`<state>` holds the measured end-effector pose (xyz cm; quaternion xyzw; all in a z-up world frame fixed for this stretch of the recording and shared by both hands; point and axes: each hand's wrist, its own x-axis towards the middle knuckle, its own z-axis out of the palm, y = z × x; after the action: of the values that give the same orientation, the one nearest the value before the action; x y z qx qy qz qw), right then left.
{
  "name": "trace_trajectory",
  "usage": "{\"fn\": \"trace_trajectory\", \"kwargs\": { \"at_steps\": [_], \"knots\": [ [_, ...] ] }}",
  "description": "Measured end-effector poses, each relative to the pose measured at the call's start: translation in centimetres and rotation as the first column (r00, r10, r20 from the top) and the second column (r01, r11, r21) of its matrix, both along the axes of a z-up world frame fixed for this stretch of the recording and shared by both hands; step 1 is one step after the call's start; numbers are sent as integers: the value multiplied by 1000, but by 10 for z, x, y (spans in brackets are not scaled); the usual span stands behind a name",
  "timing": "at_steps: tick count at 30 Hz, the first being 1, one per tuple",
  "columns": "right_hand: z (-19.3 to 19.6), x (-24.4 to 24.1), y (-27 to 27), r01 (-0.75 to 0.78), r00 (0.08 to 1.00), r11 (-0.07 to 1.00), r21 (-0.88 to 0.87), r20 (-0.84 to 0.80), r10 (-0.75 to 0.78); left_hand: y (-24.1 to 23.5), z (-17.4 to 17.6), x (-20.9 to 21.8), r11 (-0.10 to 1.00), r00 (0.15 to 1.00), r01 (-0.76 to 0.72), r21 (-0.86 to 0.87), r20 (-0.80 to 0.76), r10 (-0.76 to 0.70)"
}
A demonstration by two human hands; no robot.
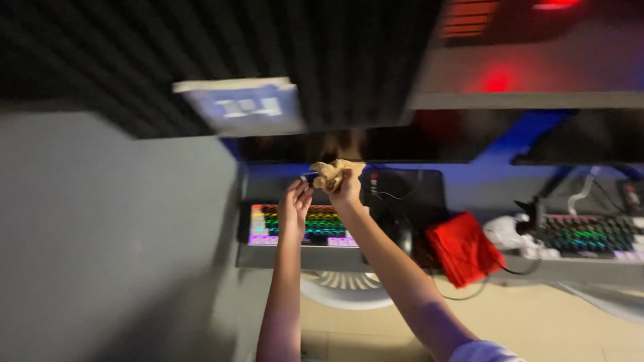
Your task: The person walks through a room filled with computer setups and wipes the screens of multiple monitors using a cloth. They move from one station to the next, cleaning the display surfaces in a systematic manner.
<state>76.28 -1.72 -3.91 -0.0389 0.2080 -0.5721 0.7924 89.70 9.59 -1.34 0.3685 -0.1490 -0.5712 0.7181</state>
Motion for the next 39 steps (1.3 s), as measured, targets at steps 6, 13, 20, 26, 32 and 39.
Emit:
{"fn": "trace_trajectory", "kwargs": {
  "at_steps": [6,13,20,26,32,39],
  "knots": [
    [4,108,10,-225,967,969,100,145,210,3,-26,65,989,990,-141,40,-11,142],
    [14,195,21,-386,897,920,-64,210,390,22,-12,93,974,974,-223,22,27,223],
    [33,150,61,-596,718,713,-369,-642,268,31,1,82,961,960,-275,37,-47,277],
    [107,127,88,-818,-23,352,-455,-586,-810,13,-63,85,907,932,-360,-219,-134,337],
    [128,150,70,-910,-334,390,-138,-312,-889,24,-36,76,891,902,-419,-175,33,431],
    [156,110,93,-833,-296,464,-301,-465,-834,4,-23,94,931,930,-361,-41,-90,357]
  ]
}}
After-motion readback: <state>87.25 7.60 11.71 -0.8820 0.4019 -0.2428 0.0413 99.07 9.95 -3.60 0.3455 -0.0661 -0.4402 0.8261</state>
